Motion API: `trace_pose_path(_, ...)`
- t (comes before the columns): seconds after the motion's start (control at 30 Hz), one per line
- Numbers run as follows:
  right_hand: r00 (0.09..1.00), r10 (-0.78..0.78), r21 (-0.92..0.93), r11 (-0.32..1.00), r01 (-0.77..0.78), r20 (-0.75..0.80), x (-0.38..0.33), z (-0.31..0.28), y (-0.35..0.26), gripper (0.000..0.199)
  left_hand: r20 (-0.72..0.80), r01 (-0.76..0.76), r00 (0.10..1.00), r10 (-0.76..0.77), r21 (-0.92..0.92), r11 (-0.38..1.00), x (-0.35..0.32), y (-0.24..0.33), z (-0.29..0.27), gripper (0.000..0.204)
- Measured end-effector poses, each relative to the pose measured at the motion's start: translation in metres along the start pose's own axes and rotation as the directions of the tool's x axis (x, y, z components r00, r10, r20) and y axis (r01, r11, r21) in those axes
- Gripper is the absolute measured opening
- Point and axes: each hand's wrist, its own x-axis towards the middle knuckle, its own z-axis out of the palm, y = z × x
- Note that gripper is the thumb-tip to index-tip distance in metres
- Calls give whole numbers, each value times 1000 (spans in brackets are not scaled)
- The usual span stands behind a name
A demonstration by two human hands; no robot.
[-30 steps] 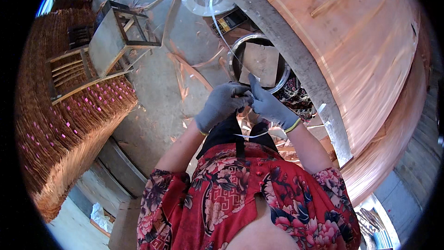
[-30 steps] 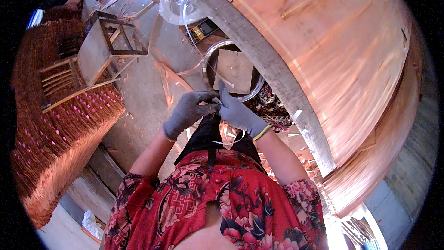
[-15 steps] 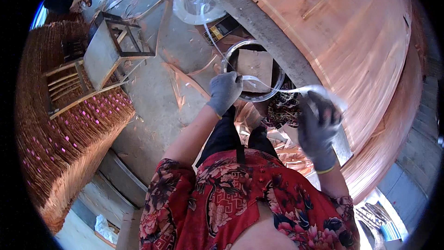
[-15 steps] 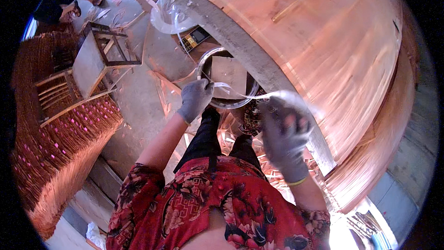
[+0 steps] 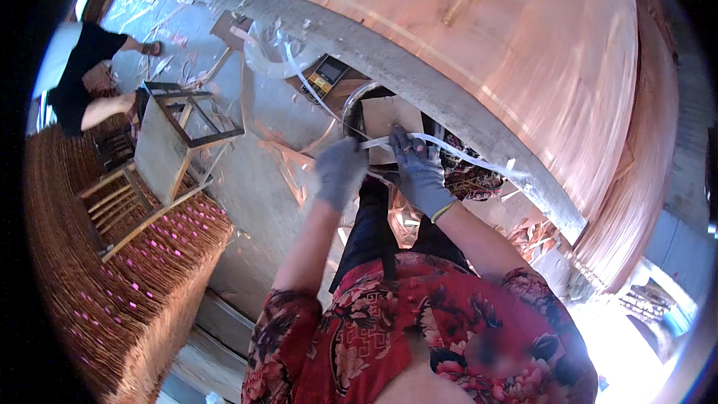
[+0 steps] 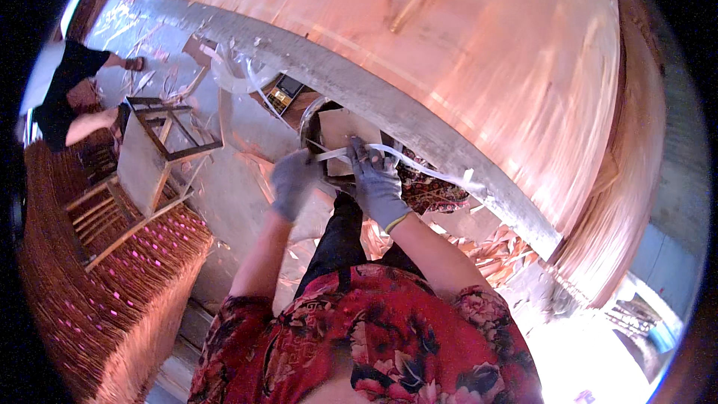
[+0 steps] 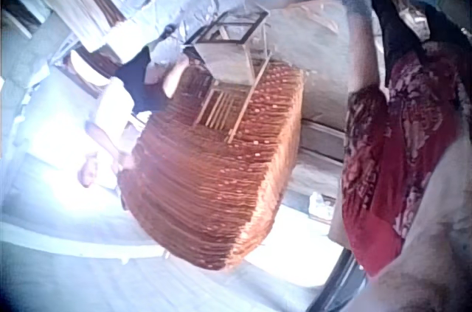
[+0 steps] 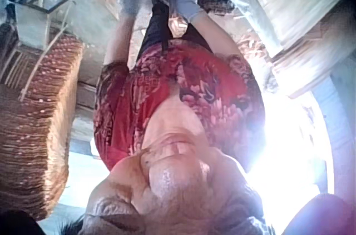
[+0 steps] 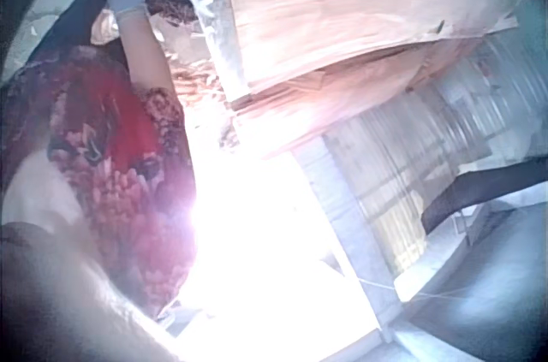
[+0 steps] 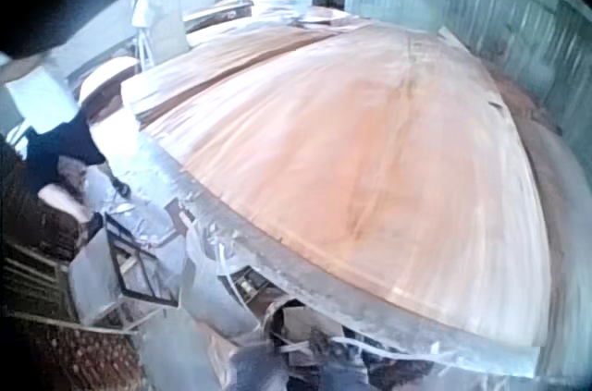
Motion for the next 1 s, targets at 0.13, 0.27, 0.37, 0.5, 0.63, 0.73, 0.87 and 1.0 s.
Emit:
trace_pose_path(0.13, 999, 31, 14, 999, -31, -10, 0, -4, -2, 85, -397, 138, 916, -58, 177, 974, -71, -147, -67, 22)
trace_pose_path(0.27, 988, 153, 211, 965, -155, 28, 1, -18, 8, 77, -539, 444, 828, -151, 468, 764, -174, -196, -163, 23)
trace_pose_path(0.37, 975, -91, 397, 902, 167, -202, -12, -43, 2, 62, -325, 296, 941, -96, 650, 700, -232, -204, -127, 27)
trace_pose_path(0.5, 862, -452, 616, 619, 487, -227, -69, -45, 4, 70, -103, -33, 994, 32, -11, 999, -211, -65, -24, 22)
trace_pose_path(0.63, 773, -614, 890, 251, 380, -157, -135, -59, 44, 70, 178, -228, 946, 270, -227, 947, -219, 106, -19, 18)
trace_pose_path(0.73, 851, -524, 918, 322, 233, -32, -186, -83, 80, 40, 205, -472, 849, 486, -119, 874, -215, 152, -20, 16)
trace_pose_path(0.87, 942, -325, 938, 345, 34, 85, -247, -104, 119, 27, 213, -694, 686, 696, -95, 713, -213, 220, -27, 14)
trace_pose_path(1.0, 993, -23, 992, 61, -112, 114, -325, -145, 132, 28, -33, -884, 467, 884, -53, 465, -192, 258, -1, 16)
